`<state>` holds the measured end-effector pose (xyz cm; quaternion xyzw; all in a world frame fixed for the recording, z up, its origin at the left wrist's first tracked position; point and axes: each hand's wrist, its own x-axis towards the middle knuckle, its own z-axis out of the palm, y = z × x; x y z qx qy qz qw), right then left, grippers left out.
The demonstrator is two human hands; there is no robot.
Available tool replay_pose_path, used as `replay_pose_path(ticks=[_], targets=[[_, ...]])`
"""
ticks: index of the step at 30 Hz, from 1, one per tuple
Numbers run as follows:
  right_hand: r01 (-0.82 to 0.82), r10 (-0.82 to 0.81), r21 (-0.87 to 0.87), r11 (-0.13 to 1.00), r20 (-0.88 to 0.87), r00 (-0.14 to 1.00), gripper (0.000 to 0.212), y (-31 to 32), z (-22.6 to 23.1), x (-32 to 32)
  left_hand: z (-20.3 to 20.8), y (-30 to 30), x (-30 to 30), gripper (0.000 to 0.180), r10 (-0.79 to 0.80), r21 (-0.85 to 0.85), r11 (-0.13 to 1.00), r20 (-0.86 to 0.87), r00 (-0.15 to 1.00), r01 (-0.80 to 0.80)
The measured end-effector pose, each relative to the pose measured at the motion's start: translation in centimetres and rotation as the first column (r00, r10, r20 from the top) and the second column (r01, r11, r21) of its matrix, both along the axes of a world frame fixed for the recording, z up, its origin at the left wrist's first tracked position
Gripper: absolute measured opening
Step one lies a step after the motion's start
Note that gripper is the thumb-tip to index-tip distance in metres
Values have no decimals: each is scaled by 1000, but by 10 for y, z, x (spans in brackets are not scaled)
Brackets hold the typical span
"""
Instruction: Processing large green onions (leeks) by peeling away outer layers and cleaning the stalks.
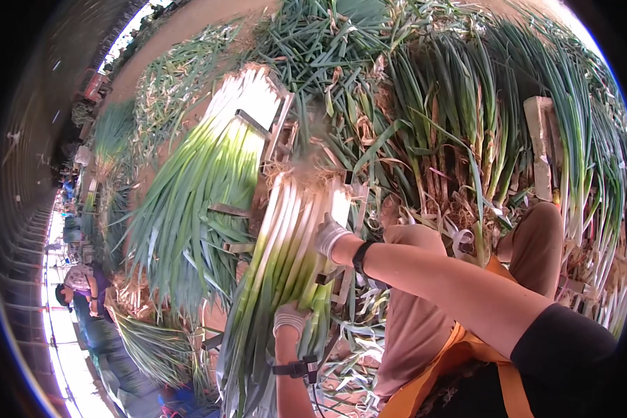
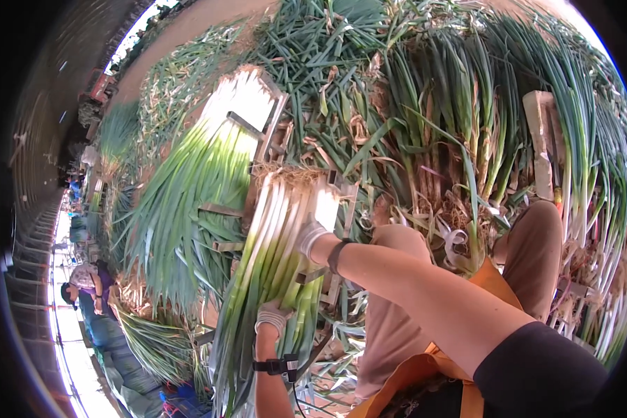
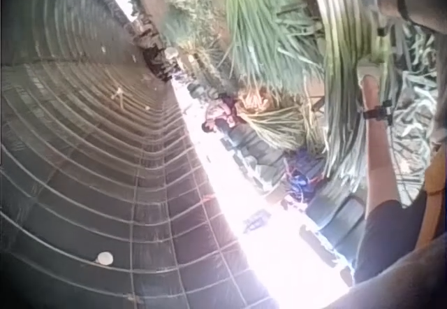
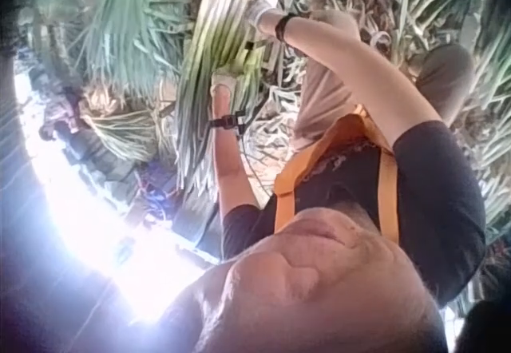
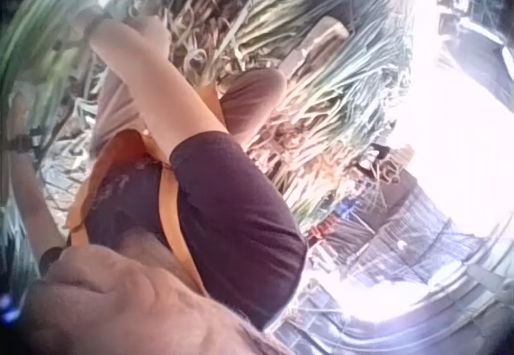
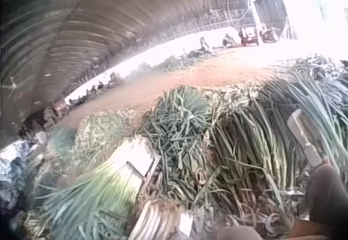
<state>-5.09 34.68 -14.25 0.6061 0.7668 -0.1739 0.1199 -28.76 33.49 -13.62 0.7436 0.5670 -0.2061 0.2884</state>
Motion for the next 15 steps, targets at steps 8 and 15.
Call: replay_pose_path(ticks=[8,15], targets=[[-34,30,-47,998,-76,997,23,13,-20,5,-19,4,-15,39,133,-45,991,76,988,-130],[-94,92,-67,993,-39,995,22,22,-22,-6,-36,11,-20,37,214,-67,976,121,969,-207]])
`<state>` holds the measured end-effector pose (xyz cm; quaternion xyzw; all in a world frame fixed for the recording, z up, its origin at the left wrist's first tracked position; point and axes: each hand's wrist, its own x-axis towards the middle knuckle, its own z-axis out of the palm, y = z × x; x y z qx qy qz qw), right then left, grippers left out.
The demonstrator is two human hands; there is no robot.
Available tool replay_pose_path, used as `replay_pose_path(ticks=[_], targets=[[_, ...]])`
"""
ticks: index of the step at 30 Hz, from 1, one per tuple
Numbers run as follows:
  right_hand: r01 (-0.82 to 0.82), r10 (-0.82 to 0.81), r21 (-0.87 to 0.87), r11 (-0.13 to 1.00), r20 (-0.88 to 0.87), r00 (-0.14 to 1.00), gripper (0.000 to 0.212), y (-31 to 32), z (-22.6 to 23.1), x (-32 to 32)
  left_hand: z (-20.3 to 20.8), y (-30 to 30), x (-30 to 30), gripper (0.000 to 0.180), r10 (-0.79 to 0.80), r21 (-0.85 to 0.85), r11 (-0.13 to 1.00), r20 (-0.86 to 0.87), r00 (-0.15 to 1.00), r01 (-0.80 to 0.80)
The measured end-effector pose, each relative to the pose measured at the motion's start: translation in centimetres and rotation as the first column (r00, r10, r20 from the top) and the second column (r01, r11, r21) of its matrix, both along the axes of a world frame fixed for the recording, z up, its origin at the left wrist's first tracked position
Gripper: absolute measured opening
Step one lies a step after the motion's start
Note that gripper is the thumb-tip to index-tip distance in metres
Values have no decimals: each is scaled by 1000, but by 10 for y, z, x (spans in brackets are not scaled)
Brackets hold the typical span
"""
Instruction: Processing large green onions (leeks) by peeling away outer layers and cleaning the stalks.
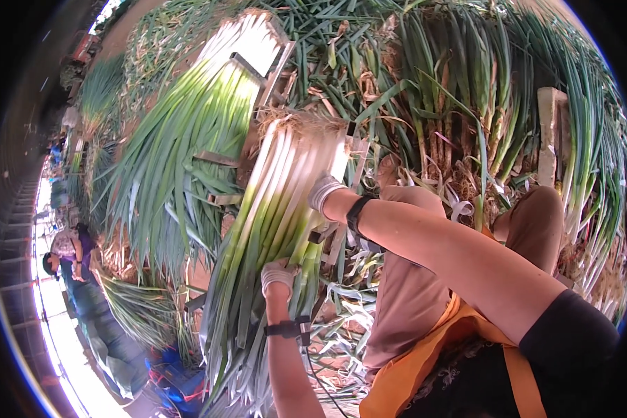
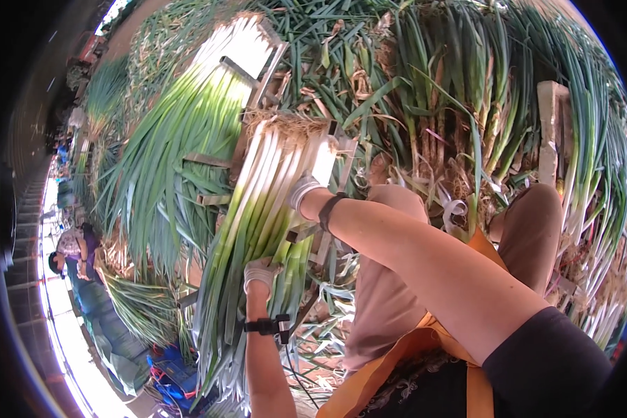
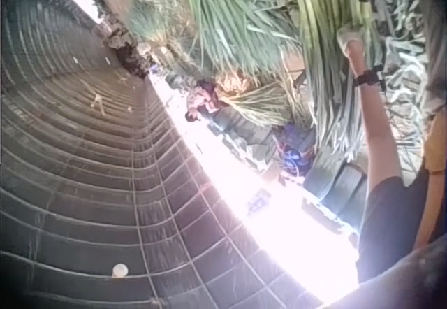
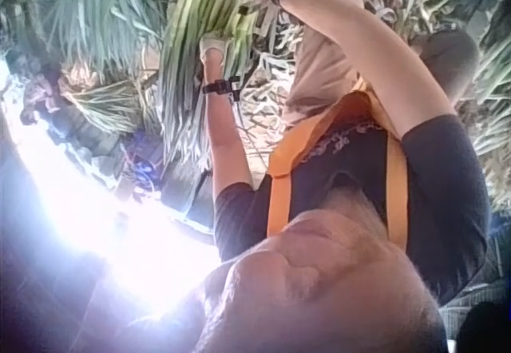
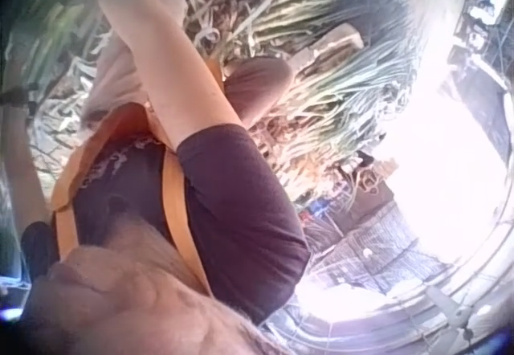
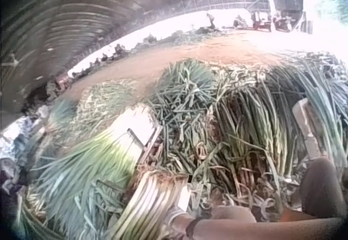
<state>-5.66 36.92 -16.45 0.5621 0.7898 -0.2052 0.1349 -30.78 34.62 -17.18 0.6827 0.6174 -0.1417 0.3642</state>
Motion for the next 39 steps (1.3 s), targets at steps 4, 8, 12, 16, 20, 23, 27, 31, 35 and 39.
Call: replay_pose_path(ticks=[4,8,12,16,20,23,27,31,35,39], targets=[[55,-57,-63,996,-18,998,25,-1,-14,-5,-15,1,2,37,-158,-19,987,-131,979,157],[27,-25,-110,994,21,999,31,-9,-3,-14,-10,-20,-3,33,152,-153,981,245,957,-116],[9,-7,-118,993,19,1000,34,-1,-11,-11,12,-57,38,20,58,281,960,-128,990,-20],[32,-25,-128,991,57,998,33,1,-18,5,6,-111,58,19,-114,711,686,317,941,-156],[-55,55,-61,997,-14,998,20,7,15,-40,-28,-176,-38,37,226,294,908,260,939,-299],[356,-267,316,879,-292,919,30,12,-71,-5,-39,-174,-67,35,86,156,985,-91,992,-71],[82,-70,-152,985,82,994,36,5,-52,-12,27,-171,-53,27,477,318,832,11,879,-456],[26,-1,-227,974,112,994,40,2,-21,-16,77,-130,-23,29,291,587,739,162,943,-329],[-55,71,-81,995,200,977,33,-4,-26,-28,51,-65,-3,47,-29,748,655,-115,993,106],[-34,60,-132,991,195,979,32,5,-26,-22,16,-42,18,54,63,680,702,-359,931,214]])
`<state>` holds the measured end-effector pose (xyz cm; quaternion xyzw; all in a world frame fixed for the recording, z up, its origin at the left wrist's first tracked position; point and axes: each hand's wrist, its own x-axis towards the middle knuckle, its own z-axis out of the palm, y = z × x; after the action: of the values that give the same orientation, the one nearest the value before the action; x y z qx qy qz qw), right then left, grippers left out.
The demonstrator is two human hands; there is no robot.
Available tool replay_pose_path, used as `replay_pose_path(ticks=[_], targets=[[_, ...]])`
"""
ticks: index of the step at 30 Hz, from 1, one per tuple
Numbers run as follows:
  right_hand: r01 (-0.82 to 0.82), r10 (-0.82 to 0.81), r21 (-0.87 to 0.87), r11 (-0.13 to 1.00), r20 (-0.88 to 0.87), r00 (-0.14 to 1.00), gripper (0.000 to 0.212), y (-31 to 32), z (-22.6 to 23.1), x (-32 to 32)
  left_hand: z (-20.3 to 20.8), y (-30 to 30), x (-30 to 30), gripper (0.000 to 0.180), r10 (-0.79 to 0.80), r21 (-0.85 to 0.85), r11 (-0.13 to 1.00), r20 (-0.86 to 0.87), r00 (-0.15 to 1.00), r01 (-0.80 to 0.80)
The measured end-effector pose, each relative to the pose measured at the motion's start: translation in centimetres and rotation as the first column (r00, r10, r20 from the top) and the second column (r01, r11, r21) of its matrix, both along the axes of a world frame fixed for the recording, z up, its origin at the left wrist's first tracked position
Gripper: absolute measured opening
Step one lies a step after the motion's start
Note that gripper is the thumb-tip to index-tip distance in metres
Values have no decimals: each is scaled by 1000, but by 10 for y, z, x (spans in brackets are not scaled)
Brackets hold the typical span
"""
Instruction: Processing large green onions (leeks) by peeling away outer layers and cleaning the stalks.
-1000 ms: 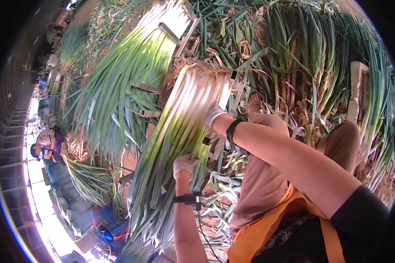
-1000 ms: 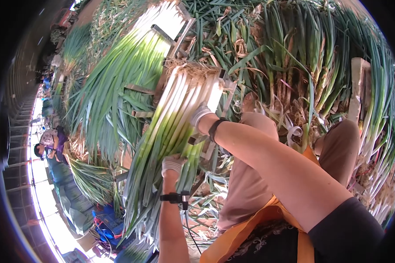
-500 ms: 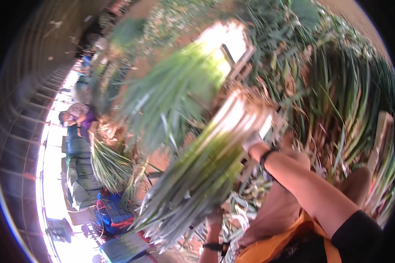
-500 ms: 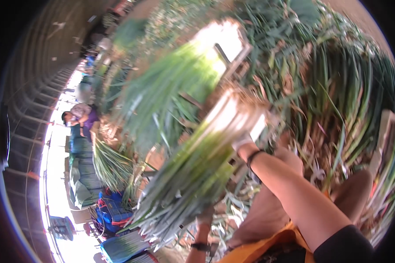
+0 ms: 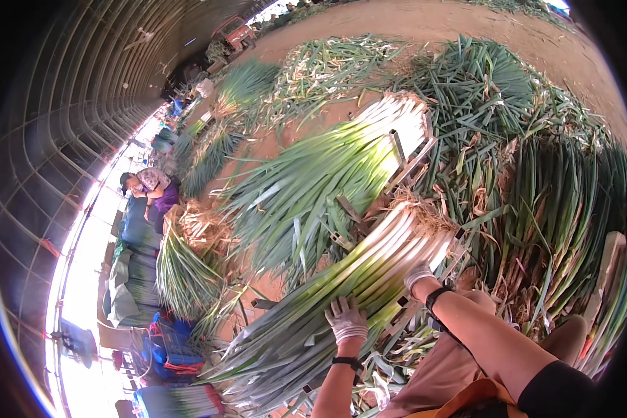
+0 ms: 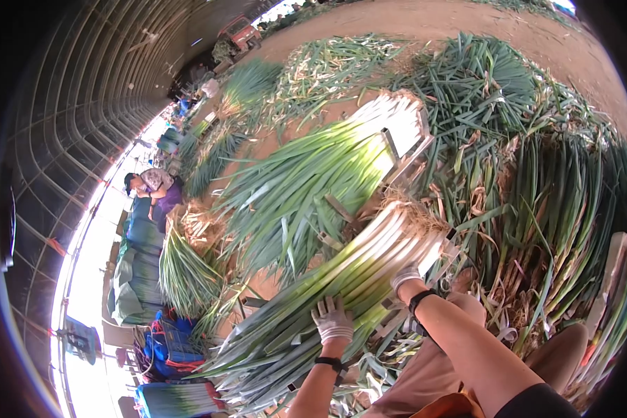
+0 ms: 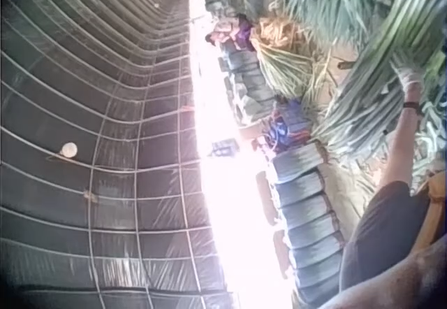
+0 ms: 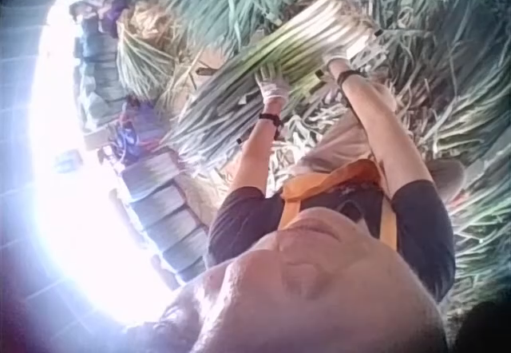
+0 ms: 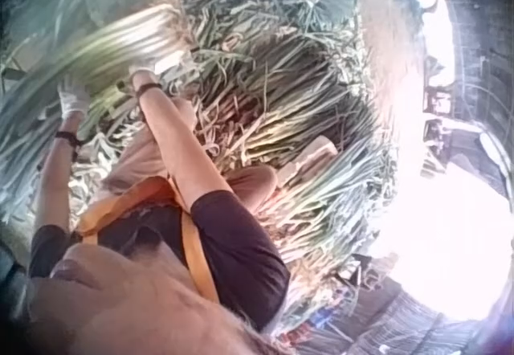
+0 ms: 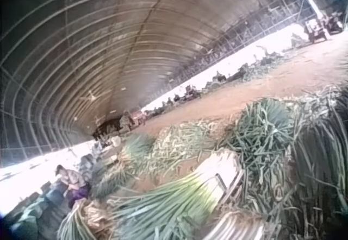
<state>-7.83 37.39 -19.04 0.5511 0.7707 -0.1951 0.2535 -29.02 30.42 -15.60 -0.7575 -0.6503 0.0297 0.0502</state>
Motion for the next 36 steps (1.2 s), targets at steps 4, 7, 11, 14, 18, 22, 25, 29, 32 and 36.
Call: replay_pose_path(ticks=[4,7,11,14,18,22,25,29,32,36], targets=[[-9,9,57,998,-10,1000,26,-3,7,1,-15,-2,-1,55,28,9,1000,-61,998,-27],[77,-74,84,993,-39,996,24,1,5,2,-14,-2,1,55,17,21,1000,-48,999,-16],[83,-74,98,992,-87,993,20,-2,18,1,-15,-1,1,57,14,19,1000,-42,999,-14],[96,-91,45,994,-96,991,21,4,11,5,-10,3,7,58,6,8,1000,-35,999,-6],[94,-95,-20,995,-138,986,25,9,-22,-2,-14,-2,6,56,19,8,1000,-28,999,-19],[127,-131,-33,991,-137,982,26,5,-8,-8,-17,-8,-4,55,31,-10,999,-30,999,-31],[177,-193,-123,976,-135,972,23,-3,3,-7,-19,-11,-8,55,23,14,1000,-70,997,-22],[206,-103,233,950,-390,915,16,-9,31,62,-25,-3,11,50,-11,-2,1000,-100,995,11],[711,147,543,448,-828,540,10,-23,-58,159,-21,1,40,46,-42,45,998,-184,982,51],[317,-244,746,585,-211,947,12,-104,15,184,-25,12,-32,33,73,103,993,-90,993,-63]])
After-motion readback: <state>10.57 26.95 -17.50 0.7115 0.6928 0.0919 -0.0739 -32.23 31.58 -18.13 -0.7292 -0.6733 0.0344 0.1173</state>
